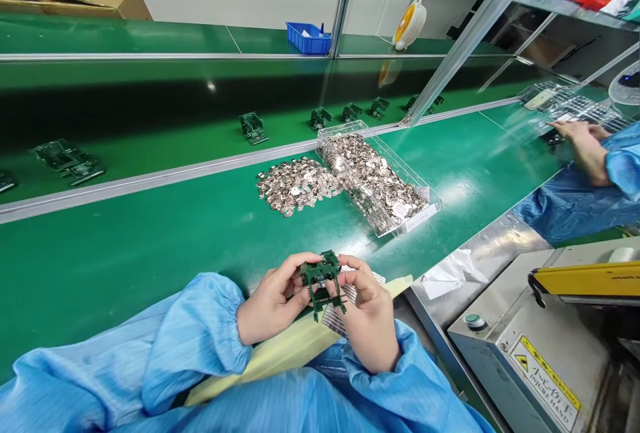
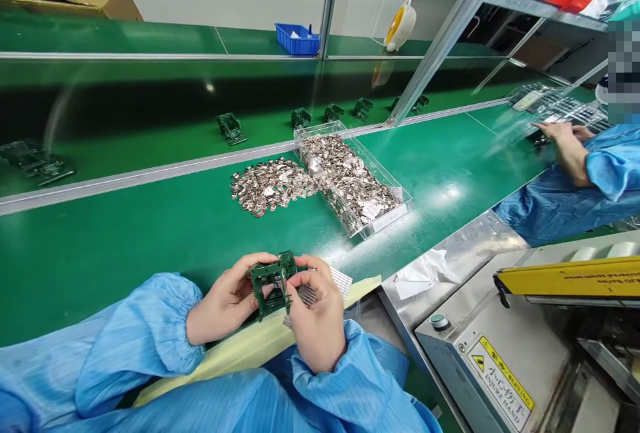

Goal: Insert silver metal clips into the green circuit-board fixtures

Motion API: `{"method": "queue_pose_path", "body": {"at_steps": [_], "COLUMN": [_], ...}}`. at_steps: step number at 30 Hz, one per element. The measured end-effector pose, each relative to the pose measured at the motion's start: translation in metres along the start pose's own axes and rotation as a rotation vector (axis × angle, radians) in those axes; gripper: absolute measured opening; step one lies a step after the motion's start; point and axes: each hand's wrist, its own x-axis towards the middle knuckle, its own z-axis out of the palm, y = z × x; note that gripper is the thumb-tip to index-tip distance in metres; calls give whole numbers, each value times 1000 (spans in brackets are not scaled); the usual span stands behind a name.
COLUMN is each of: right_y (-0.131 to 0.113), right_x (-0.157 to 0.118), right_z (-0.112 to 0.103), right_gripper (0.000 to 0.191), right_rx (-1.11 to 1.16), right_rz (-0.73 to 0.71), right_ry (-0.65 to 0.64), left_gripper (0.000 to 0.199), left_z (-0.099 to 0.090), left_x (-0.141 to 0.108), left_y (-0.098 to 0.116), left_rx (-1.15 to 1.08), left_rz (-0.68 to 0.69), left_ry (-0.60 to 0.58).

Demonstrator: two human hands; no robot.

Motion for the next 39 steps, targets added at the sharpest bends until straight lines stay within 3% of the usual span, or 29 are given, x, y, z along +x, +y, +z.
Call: {"method": "queue_pose_path", "body": {"at_steps": [14, 18, 27, 32, 39], "right_y": [4, 5, 6, 6, 10], "right_x": [-10, -12, -13, -27, -54], "right_z": [8, 11, 12, 4, -22], "right_gripper": [14, 10, 32, 34, 24], "right_rx": [-41, 153, 459, 544, 510], "right_rz": [-76, 28, 236, 235, 232], "right_ry": [48, 7, 6, 77, 117], "left_gripper": [36, 33, 25, 26, 30], "left_z": [4, 6, 12, 22, 45], "left_x": [-4, -4, -9, -16, -21], "left_y": [-1, 2, 13, 22, 26], "left_rx": [20, 30, 114, 134, 115], "left_rz": [-13, -9, -4, 31, 47], "left_ry": [3, 28, 55, 5, -88]}}
